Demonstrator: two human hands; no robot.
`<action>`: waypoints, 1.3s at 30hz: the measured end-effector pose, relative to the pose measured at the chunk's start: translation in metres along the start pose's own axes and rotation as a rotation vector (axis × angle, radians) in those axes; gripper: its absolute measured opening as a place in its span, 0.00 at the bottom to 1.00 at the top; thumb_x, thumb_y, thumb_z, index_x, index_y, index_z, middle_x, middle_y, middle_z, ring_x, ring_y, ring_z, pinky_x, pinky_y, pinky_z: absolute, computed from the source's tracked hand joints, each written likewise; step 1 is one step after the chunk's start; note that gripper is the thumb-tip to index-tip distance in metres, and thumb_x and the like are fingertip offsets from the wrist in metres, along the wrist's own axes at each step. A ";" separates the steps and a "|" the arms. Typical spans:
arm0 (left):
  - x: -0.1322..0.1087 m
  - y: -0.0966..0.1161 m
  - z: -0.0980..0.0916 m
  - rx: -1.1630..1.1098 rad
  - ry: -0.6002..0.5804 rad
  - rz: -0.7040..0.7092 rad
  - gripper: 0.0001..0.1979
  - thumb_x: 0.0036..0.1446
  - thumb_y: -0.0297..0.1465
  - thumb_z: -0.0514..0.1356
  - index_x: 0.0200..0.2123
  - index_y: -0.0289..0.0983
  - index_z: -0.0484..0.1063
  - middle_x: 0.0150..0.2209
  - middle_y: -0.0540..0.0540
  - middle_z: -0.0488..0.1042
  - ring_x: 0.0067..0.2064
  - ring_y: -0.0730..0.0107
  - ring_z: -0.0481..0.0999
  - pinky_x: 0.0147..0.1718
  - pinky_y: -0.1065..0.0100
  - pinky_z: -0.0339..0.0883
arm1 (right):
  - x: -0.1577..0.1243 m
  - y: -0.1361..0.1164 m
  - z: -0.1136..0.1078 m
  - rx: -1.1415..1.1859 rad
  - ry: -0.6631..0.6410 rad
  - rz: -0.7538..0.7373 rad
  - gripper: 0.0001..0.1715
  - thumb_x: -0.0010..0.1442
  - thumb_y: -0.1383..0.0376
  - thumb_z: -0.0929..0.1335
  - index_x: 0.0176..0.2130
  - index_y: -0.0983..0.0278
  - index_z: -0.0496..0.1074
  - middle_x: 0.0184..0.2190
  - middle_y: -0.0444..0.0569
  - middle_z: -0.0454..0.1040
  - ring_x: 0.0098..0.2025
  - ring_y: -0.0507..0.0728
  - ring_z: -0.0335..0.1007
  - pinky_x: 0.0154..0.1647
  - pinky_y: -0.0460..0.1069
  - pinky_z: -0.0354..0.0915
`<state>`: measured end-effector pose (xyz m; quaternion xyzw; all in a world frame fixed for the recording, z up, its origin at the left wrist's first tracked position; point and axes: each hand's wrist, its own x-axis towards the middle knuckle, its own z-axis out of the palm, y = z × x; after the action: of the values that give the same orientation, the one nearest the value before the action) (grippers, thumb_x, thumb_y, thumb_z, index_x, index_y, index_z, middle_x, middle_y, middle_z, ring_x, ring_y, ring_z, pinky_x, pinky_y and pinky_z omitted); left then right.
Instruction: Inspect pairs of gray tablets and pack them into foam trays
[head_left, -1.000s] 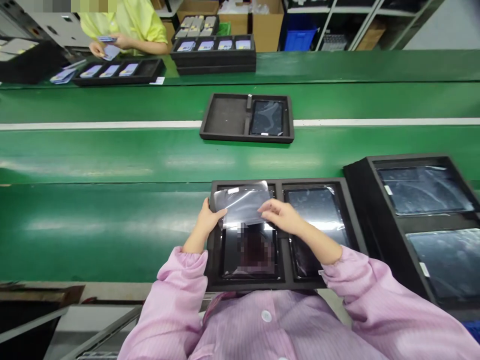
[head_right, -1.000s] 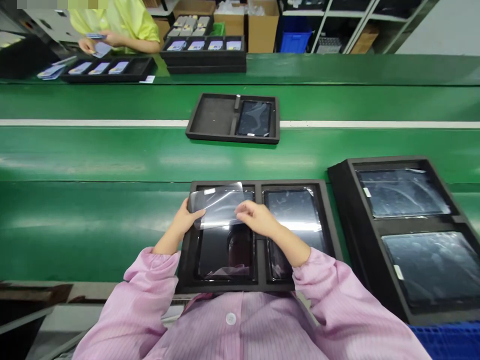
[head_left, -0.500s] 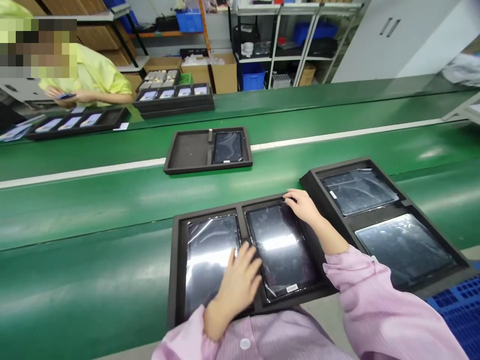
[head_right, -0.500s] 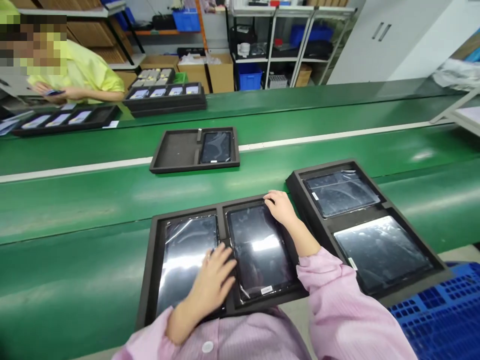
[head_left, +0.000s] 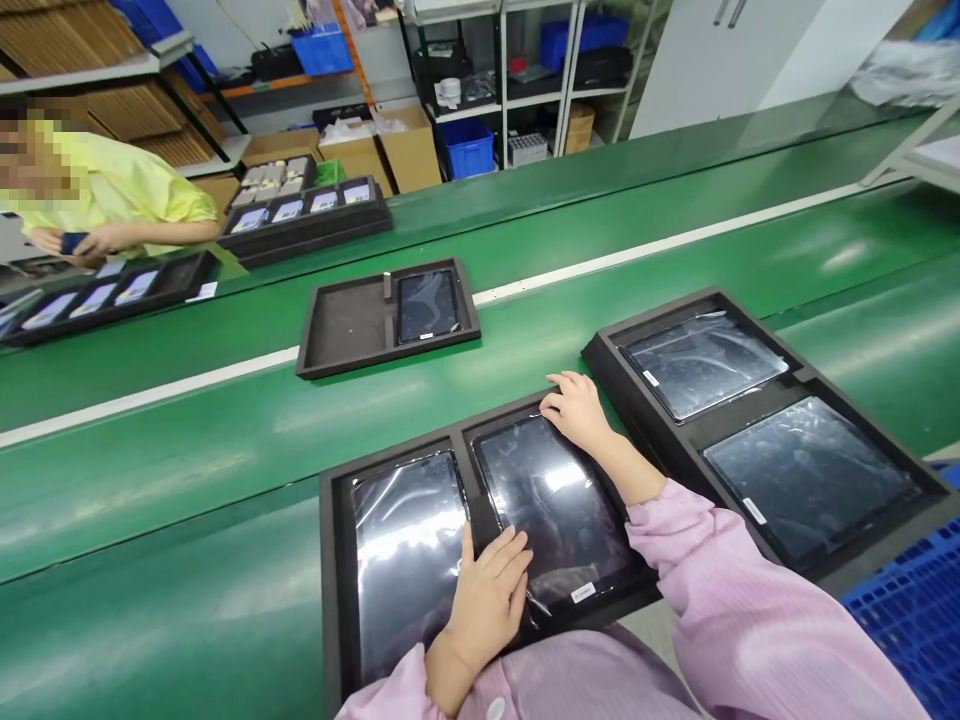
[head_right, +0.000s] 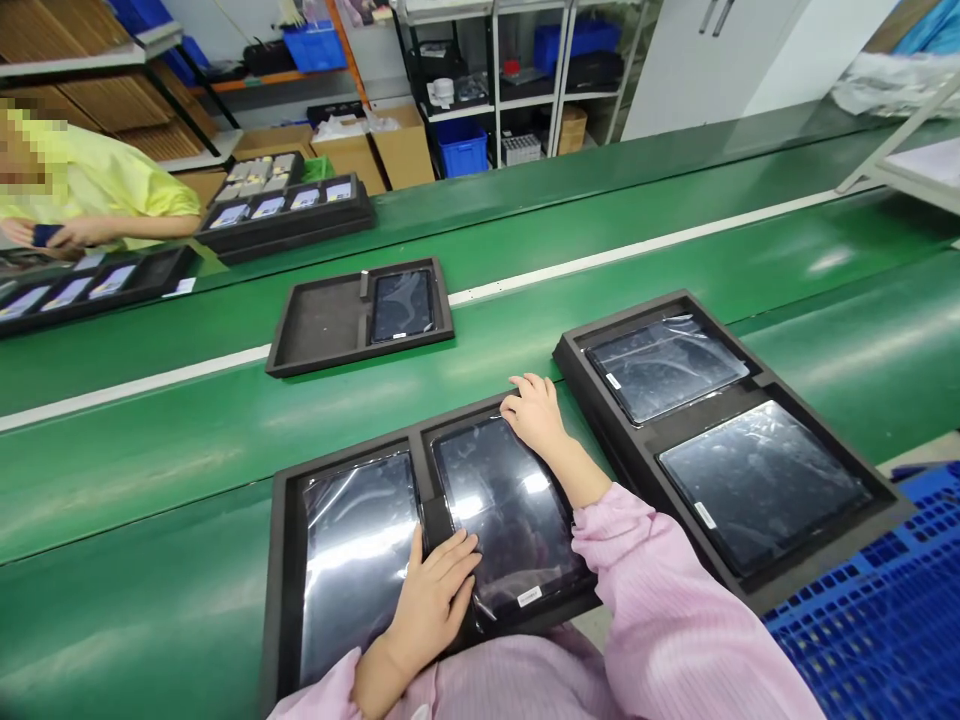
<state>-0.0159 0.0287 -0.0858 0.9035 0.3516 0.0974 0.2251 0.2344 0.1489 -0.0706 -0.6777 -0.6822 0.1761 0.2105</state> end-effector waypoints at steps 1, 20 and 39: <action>0.000 -0.001 0.002 -0.041 0.029 -0.017 0.20 0.56 0.23 0.49 0.50 0.42 0.68 0.48 0.40 0.75 0.52 0.54 0.72 0.58 0.32 0.34 | -0.006 -0.005 -0.003 0.019 -0.020 -0.024 0.12 0.60 0.70 0.62 0.30 0.63 0.73 0.55 0.57 0.63 0.61 0.69 0.47 0.61 0.68 0.37; 0.004 -0.023 -0.005 -0.434 0.017 -0.290 0.26 0.56 0.26 0.47 0.58 0.43 0.53 0.52 0.41 0.72 0.58 0.62 0.64 0.61 0.44 0.22 | -0.159 0.022 -0.029 -0.076 -0.154 -0.264 0.20 0.52 0.73 0.66 0.46 0.64 0.72 0.58 0.58 0.61 0.63 0.70 0.47 0.60 0.72 0.44; 0.043 -0.038 -0.032 0.064 -0.057 -0.186 0.30 0.52 0.22 0.42 0.60 0.34 0.48 0.50 0.41 0.74 0.59 0.63 0.64 0.62 0.45 0.41 | -0.045 -0.010 -0.021 1.477 -0.236 0.550 0.18 0.64 0.70 0.61 0.54 0.68 0.58 0.42 0.55 0.75 0.28 0.50 0.75 0.21 0.41 0.65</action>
<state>-0.0175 0.0929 -0.0751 0.8760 0.4304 0.0389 0.2139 0.2367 0.1030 -0.0498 -0.4839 -0.2153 0.6990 0.4804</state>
